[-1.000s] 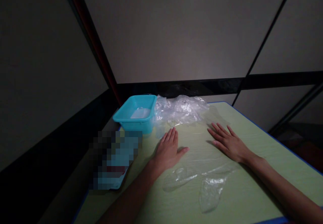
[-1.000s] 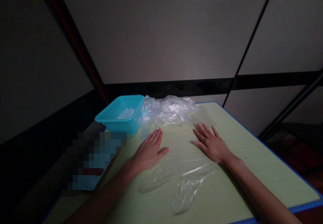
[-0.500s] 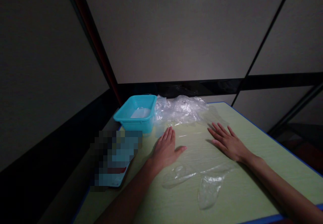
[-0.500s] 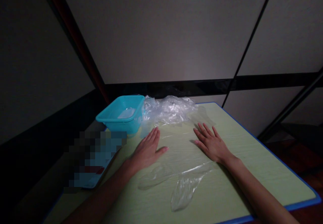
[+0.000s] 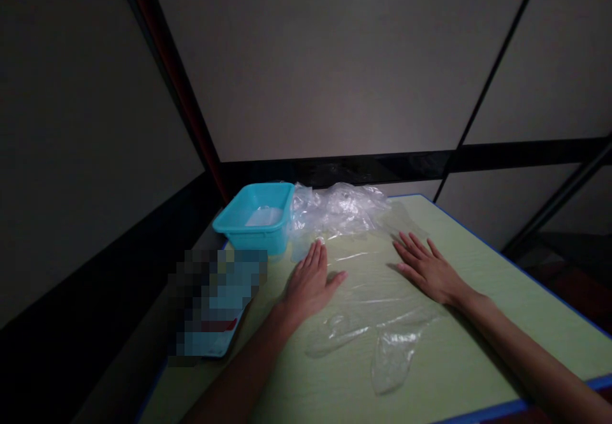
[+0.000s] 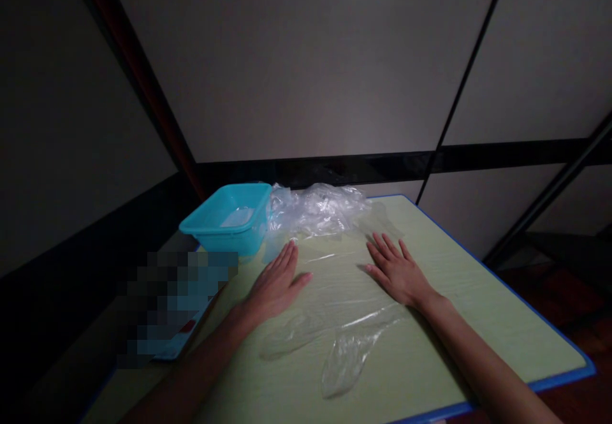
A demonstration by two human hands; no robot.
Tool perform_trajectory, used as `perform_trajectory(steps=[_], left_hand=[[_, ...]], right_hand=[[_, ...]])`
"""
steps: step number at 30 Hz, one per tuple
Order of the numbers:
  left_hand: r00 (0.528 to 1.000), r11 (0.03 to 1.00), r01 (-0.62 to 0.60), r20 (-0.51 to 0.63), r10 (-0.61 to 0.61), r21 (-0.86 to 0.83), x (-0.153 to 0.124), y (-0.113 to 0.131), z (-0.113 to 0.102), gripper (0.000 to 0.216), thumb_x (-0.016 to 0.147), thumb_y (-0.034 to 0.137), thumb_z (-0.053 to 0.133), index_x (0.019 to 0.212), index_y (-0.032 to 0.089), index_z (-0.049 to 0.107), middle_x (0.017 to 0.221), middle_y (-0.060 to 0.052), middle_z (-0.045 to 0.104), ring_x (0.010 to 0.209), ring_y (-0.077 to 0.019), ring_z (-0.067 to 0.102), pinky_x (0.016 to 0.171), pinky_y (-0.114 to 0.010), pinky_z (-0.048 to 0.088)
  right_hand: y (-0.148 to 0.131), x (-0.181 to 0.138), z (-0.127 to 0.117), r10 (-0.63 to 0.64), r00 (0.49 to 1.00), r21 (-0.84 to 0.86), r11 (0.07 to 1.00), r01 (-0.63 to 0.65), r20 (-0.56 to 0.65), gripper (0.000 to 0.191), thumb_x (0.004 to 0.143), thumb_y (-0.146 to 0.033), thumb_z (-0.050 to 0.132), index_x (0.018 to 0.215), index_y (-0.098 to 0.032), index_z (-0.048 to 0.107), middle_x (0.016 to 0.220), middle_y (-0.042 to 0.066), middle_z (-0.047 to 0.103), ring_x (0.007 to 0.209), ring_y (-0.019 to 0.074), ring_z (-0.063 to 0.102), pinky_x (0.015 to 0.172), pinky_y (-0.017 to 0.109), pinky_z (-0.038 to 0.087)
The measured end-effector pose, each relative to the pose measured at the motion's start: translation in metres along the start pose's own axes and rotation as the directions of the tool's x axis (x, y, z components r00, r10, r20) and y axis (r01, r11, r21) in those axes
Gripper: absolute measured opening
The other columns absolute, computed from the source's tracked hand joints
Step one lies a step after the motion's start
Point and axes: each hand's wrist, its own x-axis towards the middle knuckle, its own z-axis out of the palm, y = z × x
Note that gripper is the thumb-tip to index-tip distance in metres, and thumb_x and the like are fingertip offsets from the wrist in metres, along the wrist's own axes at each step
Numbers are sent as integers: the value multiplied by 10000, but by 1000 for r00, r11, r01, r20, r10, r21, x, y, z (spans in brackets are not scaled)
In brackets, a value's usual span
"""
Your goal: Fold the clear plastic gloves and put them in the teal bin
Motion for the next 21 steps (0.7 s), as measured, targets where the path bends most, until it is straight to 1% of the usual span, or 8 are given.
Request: perform_trajectory(steps=[4,8,12,14,16,18,20,21], left_hand=[[999,999,-16,-48,14,-42,0,-1,-1,669,865,479,362,1310,-18,304,1404,-227,260,1309,-274,229,1038,-393,275],[988,995,-39,-150,24,-92,1,-1,-5,558,885,383,354,1284,-6,352,1375,-219,337,1279,-258,319,1022,-377,320],[962,989,-83,-269,47,-126,0,3,-14,409,871,280,379,1220,81,451,1313,-153,456,1208,-220,429,1006,-350,355],[941,983,-133,-328,84,-128,-3,6,-19,344,852,235,399,1160,123,503,1260,-121,512,1162,-208,472,988,-344,376],[899,965,-239,-400,176,-112,-7,12,-24,287,835,184,411,1083,136,547,1186,-112,563,1101,-208,512,949,-350,407],[838,916,-394,-440,323,-77,-13,20,-29,248,828,138,412,1016,133,573,1106,-108,605,1029,-207,547,893,-350,440],[787,846,-530,-407,463,-63,-20,29,-33,226,827,113,411,970,139,585,1053,-95,628,974,-199,568,848,-339,456],[773,814,-576,-372,514,-75,-24,34,-35,215,824,112,414,947,144,588,1036,-87,634,951,-194,576,830,-333,460]], right_hand=[[-1,0,-1,27,1000,-6,1000,-27,13,660,890,-558,157,1363,-128,322,1451,96,188,1336,249,112,1064,491,119],[-1,0,-2,39,999,19,999,-39,-17,640,896,-538,183,1370,-126,303,1454,97,176,1336,242,120,1064,489,125],[0,1,-4,20,999,44,999,-18,-39,590,911,-488,201,1363,-129,319,1453,98,185,1336,239,129,1058,499,139],[0,1,-5,10,999,59,998,-7,-54,570,913,-471,220,1358,-133,330,1448,104,206,1335,242,137,1055,508,145],[0,2,-7,-2,998,82,997,8,-69,551,914,-459,236,1358,-147,333,1445,107,222,1333,248,146,1048,521,153],[0,2,-9,-15,996,108,994,24,-87,530,915,-450,249,1358,-172,336,1444,103,231,1331,254,158,1042,533,163],[0,3,-12,-30,994,137,990,44,-104,508,915,-440,263,1349,-194,355,1440,97,249,1327,260,173,1037,538,175],[1,4,-13,-39,993,150,987,56,-111,497,914,-434,270,1341,-200,369,1436,95,263,1325,261,183,1036,537,182]])
